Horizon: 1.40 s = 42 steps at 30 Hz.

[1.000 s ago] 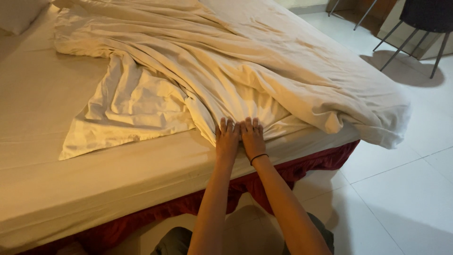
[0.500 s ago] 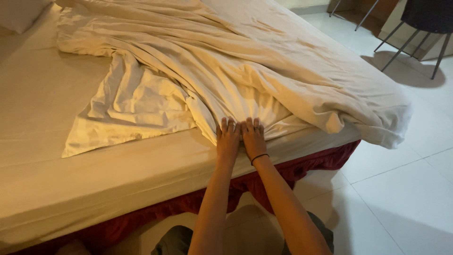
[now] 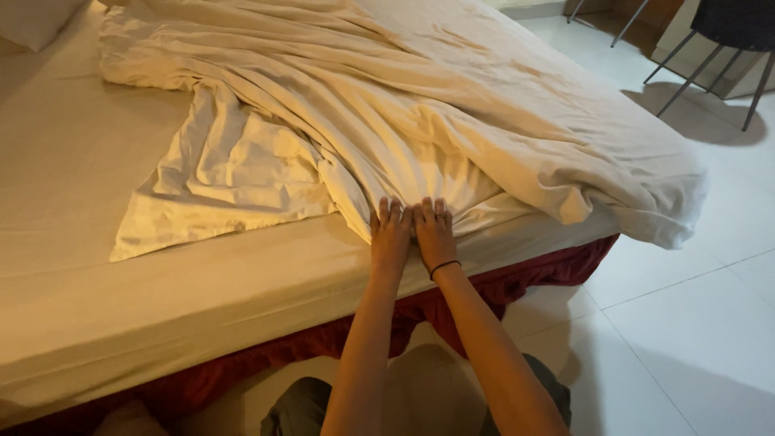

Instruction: The person kneels beside a bed and folds a white bed sheet by hand. They repeatedly smooth the fabric and fold it in sections, working from one side of the bed to the other.

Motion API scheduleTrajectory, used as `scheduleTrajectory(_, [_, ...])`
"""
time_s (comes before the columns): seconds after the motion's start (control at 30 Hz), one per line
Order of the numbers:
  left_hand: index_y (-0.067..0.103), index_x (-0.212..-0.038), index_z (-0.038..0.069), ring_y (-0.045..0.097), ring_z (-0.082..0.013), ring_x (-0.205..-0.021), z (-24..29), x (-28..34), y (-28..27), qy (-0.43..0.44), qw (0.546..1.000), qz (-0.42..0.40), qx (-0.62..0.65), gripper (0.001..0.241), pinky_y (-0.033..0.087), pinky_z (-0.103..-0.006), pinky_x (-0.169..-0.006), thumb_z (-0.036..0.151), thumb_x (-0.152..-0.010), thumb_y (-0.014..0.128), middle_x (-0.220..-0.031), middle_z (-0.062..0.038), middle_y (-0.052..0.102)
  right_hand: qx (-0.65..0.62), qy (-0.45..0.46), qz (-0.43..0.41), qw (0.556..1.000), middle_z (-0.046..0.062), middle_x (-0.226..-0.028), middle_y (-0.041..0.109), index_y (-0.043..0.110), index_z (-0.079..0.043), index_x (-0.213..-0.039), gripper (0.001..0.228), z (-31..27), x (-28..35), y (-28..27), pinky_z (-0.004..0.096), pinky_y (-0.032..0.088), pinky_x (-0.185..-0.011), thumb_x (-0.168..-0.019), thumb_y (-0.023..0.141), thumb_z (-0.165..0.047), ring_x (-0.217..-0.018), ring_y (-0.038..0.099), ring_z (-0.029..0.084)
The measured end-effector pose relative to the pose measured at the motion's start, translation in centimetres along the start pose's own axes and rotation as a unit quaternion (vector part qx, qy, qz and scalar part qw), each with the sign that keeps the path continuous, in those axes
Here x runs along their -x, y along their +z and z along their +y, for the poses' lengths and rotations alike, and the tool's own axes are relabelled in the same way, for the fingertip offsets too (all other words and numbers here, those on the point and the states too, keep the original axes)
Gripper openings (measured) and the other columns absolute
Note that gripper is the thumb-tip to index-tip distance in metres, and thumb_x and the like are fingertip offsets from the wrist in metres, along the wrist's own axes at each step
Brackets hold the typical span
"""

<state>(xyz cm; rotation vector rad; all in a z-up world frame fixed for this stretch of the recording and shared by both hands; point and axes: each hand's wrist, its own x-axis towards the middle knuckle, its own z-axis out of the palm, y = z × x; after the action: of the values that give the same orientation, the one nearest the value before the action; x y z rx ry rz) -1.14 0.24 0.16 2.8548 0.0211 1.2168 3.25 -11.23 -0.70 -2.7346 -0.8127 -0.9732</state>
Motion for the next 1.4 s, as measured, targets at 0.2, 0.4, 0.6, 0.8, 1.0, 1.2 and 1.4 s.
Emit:
scheduleTrajectory(0.2, [0.064,-0.134,0.011,0.043,-0.0369,-0.142,-0.1,0.3,-0.1,0.008,1.0,-0.004,-0.007,0.042,0.039,-0.0537,-0.114,0.014,-0.093,0.06,-0.142,-0.014,0.058,0.004,-0.004,0.001,1.0,0.018,-0.151,0.045,0.049,-0.007,-0.145,0.047,-0.1,0.3,0.2,0.054,0.038,-0.113,-0.098,0.053,-0.012,-0.141,0.041,0.044])
scheduleTrajectory(0.4, [0.065,-0.131,0.011,0.043,-0.0369,-0.142,-0.1,0.4,0.3,0.004,1.0,0.004,0.003,0.04,0.038,-0.0549,-0.115,0.015,-0.092,0.06,-0.141,-0.014,0.058,-0.004,0.0,-0.013,1.0,0.019,-0.153,0.044,0.047,-0.006,-0.146,0.048,-0.1,0.3,0.2,0.055,0.036,-0.115,-0.099,0.052,-0.011,-0.143,0.04,0.044])
scheduleTrajectory(0.6, [0.065,-0.129,0.011,0.043,-0.036,-0.141,-0.2,0.3,0.3,0.003,1.0,0.01,-0.001,0.039,0.038,-0.0565,-0.113,0.017,-0.091,0.061,-0.139,-0.013,0.059,-0.003,0.0,-0.014,1.0,0.019,-0.152,0.044,0.047,-0.004,-0.146,0.049,-0.2,0.4,0.1,0.056,0.036,-0.114,-0.098,0.053,-0.012,-0.142,0.04,0.044])
scheduleTrajectory(0.8, [0.065,-0.13,0.011,0.044,-0.0361,-0.142,-0.2,0.5,0.1,0.003,1.0,0.023,0.011,0.038,0.039,-0.0531,-0.114,0.015,-0.092,0.061,-0.14,-0.013,0.059,0.011,-0.008,-0.009,1.0,0.019,-0.151,0.044,0.048,-0.004,-0.146,0.05,-0.1,0.5,0.3,0.055,0.036,-0.114,-0.097,0.053,-0.011,-0.142,0.039,0.044])
scheduleTrajectory(1.0, [0.067,-0.128,0.01,0.045,-0.0359,-0.14,0.0,0.5,-1.1,0.011,1.0,0.02,-0.012,0.039,0.041,-0.0528,-0.112,0.015,-0.09,0.062,-0.138,-0.013,0.06,0.008,-0.006,-0.011,1.0,0.019,-0.152,0.043,0.048,-0.004,-0.146,0.05,-0.4,0.6,-0.1,0.055,0.036,-0.114,-0.097,0.053,-0.01,-0.142,0.039,0.044])
scheduleTrajectory(1.2, [0.067,-0.128,0.01,0.046,-0.0353,-0.14,-0.2,0.7,-0.1,0.008,0.999,0.038,0.0,0.036,0.041,-0.0528,-0.114,0.017,-0.093,0.061,-0.137,-0.013,0.061,-0.008,0.003,-0.018,1.0,0.018,-0.151,0.044,0.049,-0.005,-0.145,0.047,-0.8,0.7,-0.9,0.055,0.036,-0.115,-0.099,0.052,-0.011,-0.141,0.04,0.044])
scheduleTrajectory(1.4, [0.068,-0.128,0.011,0.045,-0.0354,-0.141,-0.4,1.2,0.0,0.007,1.0,0.028,-0.003,0.037,0.04,-0.0519,-0.113,0.016,-0.092,0.06,-0.139,-0.013,0.061,0.001,-0.001,-0.012,1.0,0.017,-0.152,0.044,0.048,-0.006,-0.145,0.05,-1.0,1.1,-0.5,0.054,0.037,-0.113,-0.096,0.053,-0.009,-0.142,0.04,0.043])
